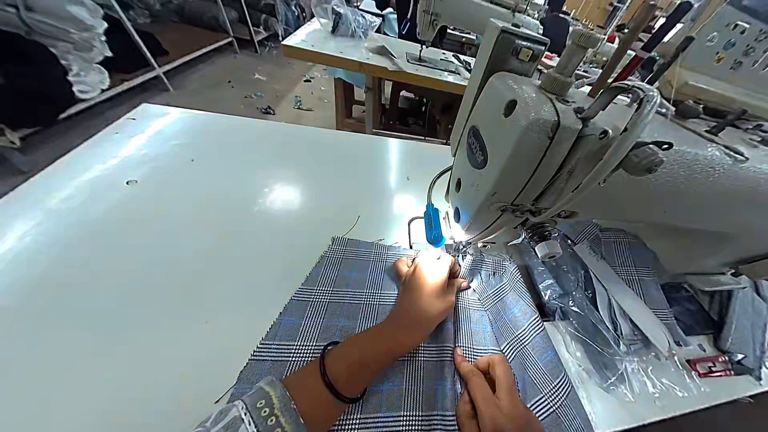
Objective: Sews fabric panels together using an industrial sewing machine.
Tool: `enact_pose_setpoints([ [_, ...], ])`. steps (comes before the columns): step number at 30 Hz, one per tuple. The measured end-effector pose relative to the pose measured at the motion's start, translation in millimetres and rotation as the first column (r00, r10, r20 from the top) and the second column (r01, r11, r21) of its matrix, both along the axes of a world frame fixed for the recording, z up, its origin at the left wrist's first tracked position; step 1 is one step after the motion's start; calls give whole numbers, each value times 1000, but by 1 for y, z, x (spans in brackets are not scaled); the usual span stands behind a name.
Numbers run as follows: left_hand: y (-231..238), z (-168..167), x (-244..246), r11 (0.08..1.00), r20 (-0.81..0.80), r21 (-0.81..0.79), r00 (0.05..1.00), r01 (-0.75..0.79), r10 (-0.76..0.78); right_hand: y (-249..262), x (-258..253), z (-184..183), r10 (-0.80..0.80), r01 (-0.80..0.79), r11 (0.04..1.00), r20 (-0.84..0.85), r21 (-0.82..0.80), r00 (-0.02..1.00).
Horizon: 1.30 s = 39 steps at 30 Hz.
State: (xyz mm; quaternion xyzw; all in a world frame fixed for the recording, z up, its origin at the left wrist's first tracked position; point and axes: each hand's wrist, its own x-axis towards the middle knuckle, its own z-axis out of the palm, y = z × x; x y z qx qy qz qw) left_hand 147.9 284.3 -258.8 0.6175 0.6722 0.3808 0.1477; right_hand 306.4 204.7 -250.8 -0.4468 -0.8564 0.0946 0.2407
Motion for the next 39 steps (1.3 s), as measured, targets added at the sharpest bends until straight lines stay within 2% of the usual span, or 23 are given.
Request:
enact_pose_setpoints([
  [7, 1, -5, -2, 999, 37, 54, 999, 9, -11, 1, 7, -7, 48, -47, 999, -48, 7, 998],
  [15, 0, -4, -2, 999, 49, 48, 999, 9, -11, -6, 4, -20, 5, 14, 995, -191, 99, 982],
  [28, 1, -6, -2, 997, 64, 83, 998, 6, -11, -4, 4, -23, 5, 25, 993, -248, 117, 969],
  [33, 1, -7, -1, 994, 51, 106, 999, -1, -5, -4, 4, -22, 21, 5, 994, -236, 112, 972],
  [39, 0, -3, 0, 999, 59, 32, 998, -19, 17, -3, 9, -7, 58, -54, 998, -140, 33, 988],
])
